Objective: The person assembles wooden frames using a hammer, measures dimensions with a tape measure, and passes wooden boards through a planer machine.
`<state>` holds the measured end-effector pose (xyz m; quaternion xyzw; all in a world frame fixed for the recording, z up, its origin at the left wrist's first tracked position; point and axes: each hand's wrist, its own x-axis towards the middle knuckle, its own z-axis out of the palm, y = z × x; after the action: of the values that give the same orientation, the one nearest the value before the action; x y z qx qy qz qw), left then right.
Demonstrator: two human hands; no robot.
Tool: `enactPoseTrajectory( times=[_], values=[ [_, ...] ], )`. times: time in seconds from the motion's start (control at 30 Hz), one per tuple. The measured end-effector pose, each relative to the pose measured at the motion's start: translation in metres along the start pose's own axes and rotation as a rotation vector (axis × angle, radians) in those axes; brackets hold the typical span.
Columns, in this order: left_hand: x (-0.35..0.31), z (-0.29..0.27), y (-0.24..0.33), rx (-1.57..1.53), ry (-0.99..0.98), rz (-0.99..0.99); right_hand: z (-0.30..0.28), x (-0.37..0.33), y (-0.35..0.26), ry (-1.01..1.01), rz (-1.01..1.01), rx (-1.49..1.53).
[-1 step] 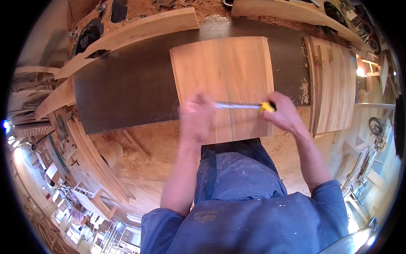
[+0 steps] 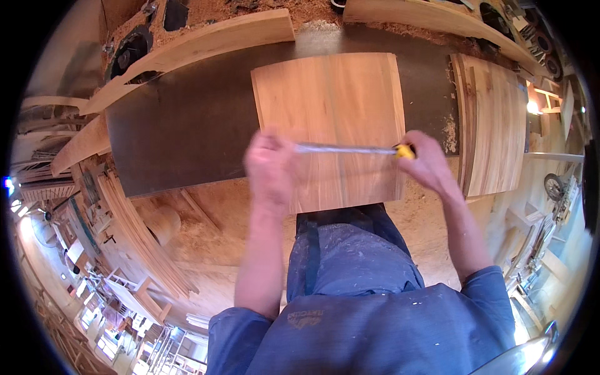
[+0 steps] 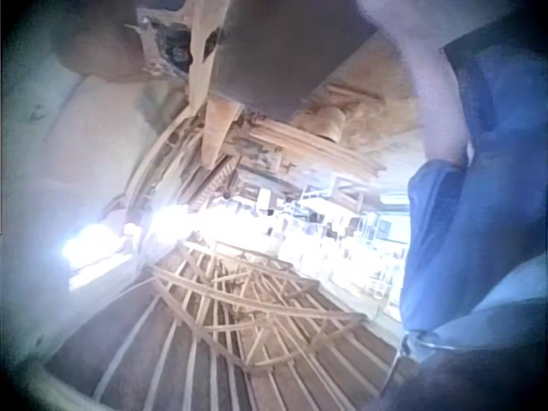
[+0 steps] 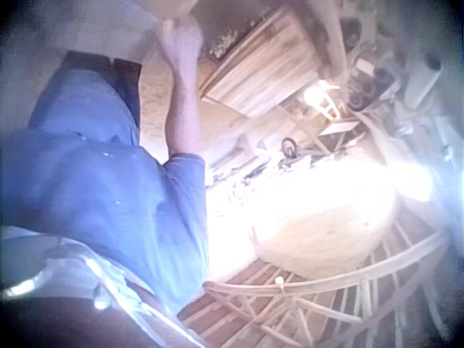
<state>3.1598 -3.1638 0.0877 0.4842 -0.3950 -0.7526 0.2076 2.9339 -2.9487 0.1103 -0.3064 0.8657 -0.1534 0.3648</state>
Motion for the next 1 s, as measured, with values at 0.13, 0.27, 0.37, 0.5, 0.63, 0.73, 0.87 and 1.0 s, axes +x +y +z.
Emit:
enactPoseTrajectory(
  times=[0.13,0.27,0.37,0.5,0.63,0.73,0.87,1.0],
  values=[
    [0.054,-0.109,0.017,-0.149,0.32,0.212,-0.035,0.022,0.061,0.215,-0.085,0.027],
    [0.073,-0.13,0.03,-0.205,0.517,0.233,-0.042,0.045,0.076,0.345,-0.279,-0.143],
    [0.071,-0.111,0.018,-0.209,0.64,0.24,-0.032,0.057,0.07,0.343,-0.219,-0.119],
    [0.011,-0.067,-0.036,0.155,0.619,0.216,-0.029,0.062,0.072,0.334,-0.164,-0.143],
    [-0.055,-0.049,-0.107,0.446,0.495,0.066,-0.029,0.065,0.066,0.315,-0.191,-0.146],
    [-0.087,-0.028,-0.128,0.24,0.431,-0.042,-0.027,0.069,0.063,0.314,-0.235,-0.175],
    [-0.116,-0.005,-0.167,-0.088,0.354,-0.163,-0.034,0.069,0.043,0.262,-0.302,-0.229],
    [-0.12,0.0,-0.161,-0.061,0.39,-0.143,-0.044,0.073,0.025,0.144,-0.342,-0.324]
  ],
)
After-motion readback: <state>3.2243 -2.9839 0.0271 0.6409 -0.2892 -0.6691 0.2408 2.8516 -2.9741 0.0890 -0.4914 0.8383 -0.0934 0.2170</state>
